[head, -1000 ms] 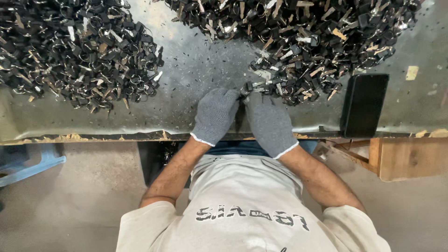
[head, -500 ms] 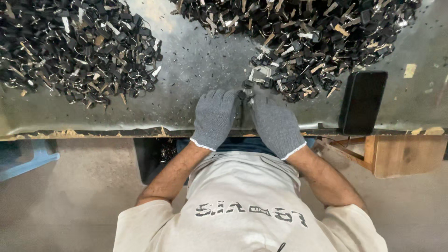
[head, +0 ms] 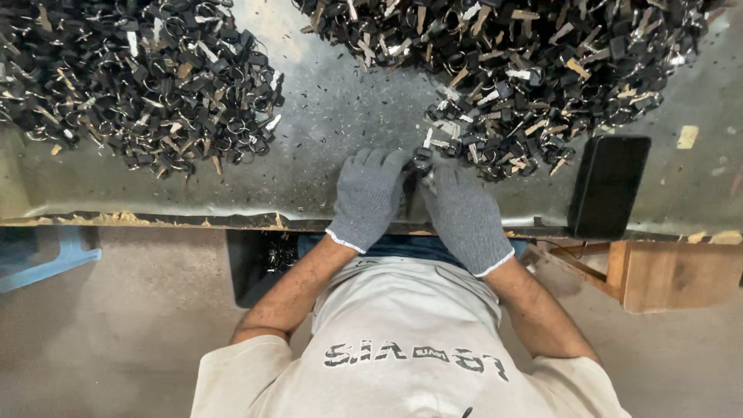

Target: The person sits at a workbench covered with large piles of small black metal parts and gloved hands pick up individual pieces, turn them over in the hands, and place them back or aside on the bench. The person repeats this pick, handle, and set-down cycle continuously throughout the episode.

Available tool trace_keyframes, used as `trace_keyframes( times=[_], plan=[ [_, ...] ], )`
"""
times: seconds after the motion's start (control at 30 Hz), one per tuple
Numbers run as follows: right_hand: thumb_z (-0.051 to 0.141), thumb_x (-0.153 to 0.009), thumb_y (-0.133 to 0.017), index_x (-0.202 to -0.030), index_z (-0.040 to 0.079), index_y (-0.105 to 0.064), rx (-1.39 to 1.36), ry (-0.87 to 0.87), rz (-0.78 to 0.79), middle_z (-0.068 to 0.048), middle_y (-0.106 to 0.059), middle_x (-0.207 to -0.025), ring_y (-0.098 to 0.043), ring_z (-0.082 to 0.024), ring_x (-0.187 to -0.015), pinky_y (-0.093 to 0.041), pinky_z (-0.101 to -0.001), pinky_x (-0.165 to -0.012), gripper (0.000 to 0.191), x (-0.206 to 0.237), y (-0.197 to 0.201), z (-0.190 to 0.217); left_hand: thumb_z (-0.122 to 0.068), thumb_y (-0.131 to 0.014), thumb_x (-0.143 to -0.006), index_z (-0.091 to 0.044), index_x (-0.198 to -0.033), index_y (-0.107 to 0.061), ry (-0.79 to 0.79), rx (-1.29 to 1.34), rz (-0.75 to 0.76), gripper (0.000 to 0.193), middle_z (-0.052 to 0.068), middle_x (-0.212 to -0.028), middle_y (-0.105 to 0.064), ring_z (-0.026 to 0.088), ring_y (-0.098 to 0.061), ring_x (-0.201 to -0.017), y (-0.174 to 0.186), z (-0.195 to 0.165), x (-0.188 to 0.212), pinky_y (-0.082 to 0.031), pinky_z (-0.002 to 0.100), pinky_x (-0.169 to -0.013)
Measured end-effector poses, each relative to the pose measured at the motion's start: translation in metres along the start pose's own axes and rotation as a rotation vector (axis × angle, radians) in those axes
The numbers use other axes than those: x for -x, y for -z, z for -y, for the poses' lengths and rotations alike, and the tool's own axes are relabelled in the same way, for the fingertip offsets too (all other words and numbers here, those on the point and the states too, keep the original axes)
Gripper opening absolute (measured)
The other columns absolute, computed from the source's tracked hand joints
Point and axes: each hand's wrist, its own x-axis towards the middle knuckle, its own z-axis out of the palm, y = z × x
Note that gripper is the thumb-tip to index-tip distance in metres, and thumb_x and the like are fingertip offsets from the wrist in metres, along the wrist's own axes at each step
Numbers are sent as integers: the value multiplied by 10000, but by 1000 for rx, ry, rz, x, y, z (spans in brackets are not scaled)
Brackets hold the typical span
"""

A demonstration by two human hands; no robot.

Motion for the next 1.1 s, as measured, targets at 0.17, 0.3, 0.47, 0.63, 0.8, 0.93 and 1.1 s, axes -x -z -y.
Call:
trace_keyframes(
  times=[0.17,0.3,0.47,0.63,0.8,0.93,1.1],
  plan=[
    [247,-1036,-606,-1325,-37,-567,202,-57,190,-221,-682,-1050,-688,-381,-879,-576,-473,-684,408,-3,-8,11,-81,-675,-854,-30,-1224,-617,-29,164,48,377,154,-1039,-654,365,-622,-972,-10,13,13,-482,505,-876],
    [200,-1024,-595,-1252,30,-608,223,-79,295,-174,-702,-948,-718,-350,-780,-590,-453,-643,284,-9,-3,11,-49,-655,-902,-60,-1210,-613,-33,182,53,311,143,-1060,-658,353,-637,-1013,-15,12,18,-496,488,-938],
    [285,-918,-634,-1246,-24,-573,128,136,-27,-192,-698,-970,-716,-344,-758,-590,-446,-650,455,-18,8,6,-93,-674,-880,-40,-1237,-622,-14,195,37,364,154,-1013,-648,358,-629,-970,-10,11,19,-487,489,-895],
    [173,-1053,-545,-1208,22,-560,170,-175,338,-198,-682,-1031,-718,-375,-855,-572,-470,-670,217,-18,8,18,-100,-661,-873,-74,-1153,-622,-63,83,82,284,141,-988,-630,348,-623,-960,-11,8,22,-489,471,-880],
    [181,-929,-626,-1383,-74,-520,17,128,-39,-254,-693,-972,-671,-395,-756,-555,-479,-638,532,-14,12,7,-138,-687,-909,-50,-1173,-639,-46,58,31,282,131,-957,-635,334,-612,-901,-11,6,21,-475,471,-825],
    [168,-981,-645,-1330,-16,-505,29,2,127,-212,-690,-943,-694,-388,-852,-563,-481,-690,419,-10,12,3,-148,-709,-895,-58,-1175,-645,6,67,48,301,127,-978,-653,331,-622,-920,1,-9,19,-469,469,-818],
    [202,-899,-658,-1429,-74,-486,-181,-84,149,-259,-695,-961,-696,-405,-752,-564,-484,-569,622,-1,15,6,-126,-702,-841,-54,-1170,-642,-65,200,121,342,147,-1032,-680,351,-634,-963,36,-4,1,-496,480,-840]
  ],
)
